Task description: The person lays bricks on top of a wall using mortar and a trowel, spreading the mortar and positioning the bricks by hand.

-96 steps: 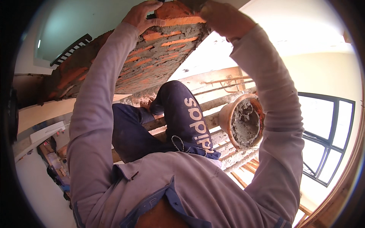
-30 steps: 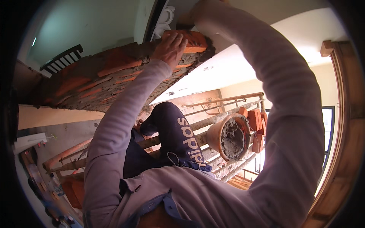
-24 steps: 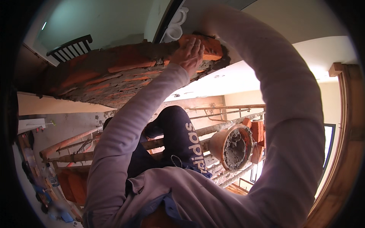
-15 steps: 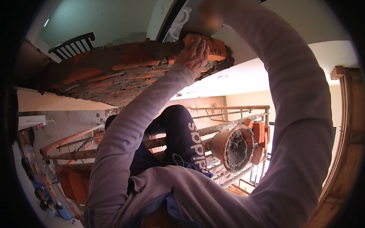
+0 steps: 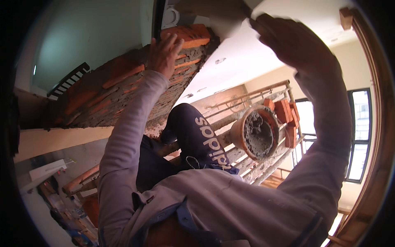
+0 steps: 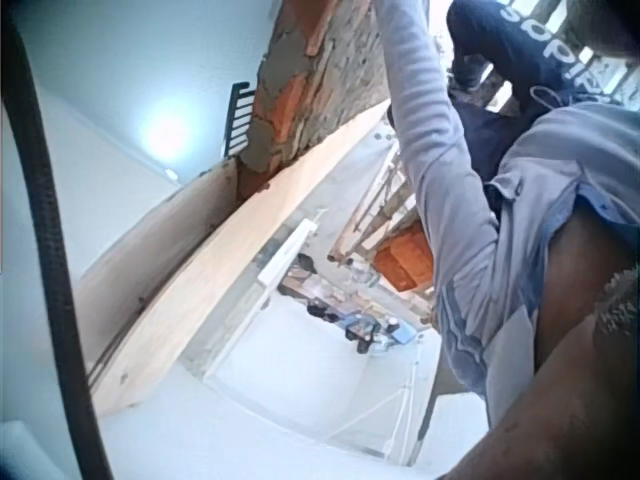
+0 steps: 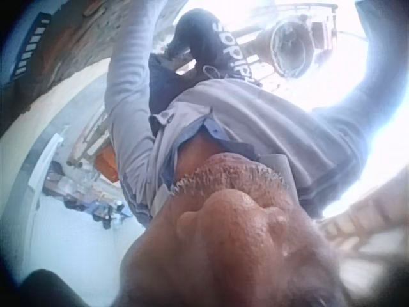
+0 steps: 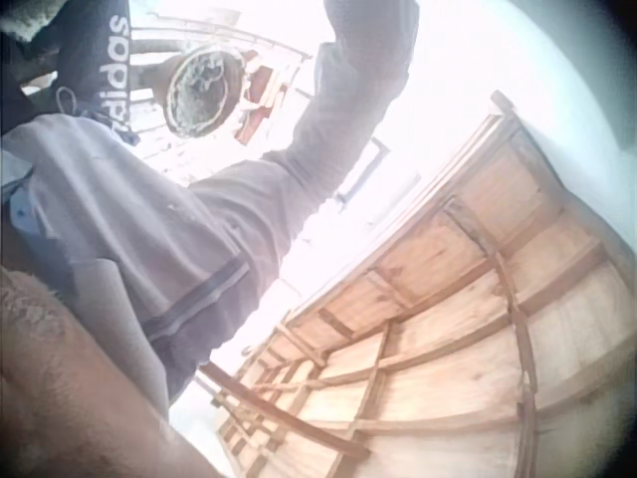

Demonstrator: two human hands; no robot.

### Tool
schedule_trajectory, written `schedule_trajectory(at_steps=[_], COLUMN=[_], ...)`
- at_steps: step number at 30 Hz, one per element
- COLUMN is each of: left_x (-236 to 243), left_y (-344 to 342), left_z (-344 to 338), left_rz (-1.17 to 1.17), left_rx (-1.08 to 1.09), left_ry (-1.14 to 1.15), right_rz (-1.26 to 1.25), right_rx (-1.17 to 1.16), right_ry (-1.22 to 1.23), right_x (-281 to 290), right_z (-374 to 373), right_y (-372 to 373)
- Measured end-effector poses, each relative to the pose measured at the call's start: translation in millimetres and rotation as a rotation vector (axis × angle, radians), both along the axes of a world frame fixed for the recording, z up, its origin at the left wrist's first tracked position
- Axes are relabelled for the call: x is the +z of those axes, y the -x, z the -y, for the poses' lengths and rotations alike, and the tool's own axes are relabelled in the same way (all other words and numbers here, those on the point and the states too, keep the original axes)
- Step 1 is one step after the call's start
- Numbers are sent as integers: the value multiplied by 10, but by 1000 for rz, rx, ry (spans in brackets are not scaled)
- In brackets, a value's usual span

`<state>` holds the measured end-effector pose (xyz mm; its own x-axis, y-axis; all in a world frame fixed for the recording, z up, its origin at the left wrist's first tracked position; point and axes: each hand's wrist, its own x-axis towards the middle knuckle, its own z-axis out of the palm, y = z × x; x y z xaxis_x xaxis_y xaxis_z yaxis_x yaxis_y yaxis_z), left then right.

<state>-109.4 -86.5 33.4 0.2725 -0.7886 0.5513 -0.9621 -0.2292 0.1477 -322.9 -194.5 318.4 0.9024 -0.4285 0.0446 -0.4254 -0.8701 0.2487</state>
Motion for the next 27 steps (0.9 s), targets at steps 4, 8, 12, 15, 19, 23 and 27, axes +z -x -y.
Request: schedule_trajectory(at_steps=[4,8,12,15,19,23,27], left_x=[33,-62,-78,112,265,191,146], left_y=[-57,-703,-768,-563,-450,-496,-631], left_z=[197,-147,-31,-38,-55,-13,-51], left_rz=[-122,-130,-36,0,-36,-75,-124], left_rx=[-243,-176,-49,3,23,15,-43], left_ry=[25,-56,-203,-274,-344,-312,-257], right_rz=[-195,-330,-425,-615,-438,-343,-195], right_rx=[-188,126,-163,-653,-511,-570,-574], right_ry=[-118,-32,-231,-317,-365,-776,-943], right_x=[277,-144,-858,-1057,-1561,-1883,-1590], right_z=[-308,-220,-265,-314,-118,-66,-445], right_y=[1762,2764,3190,2876,3210,3325,3253])
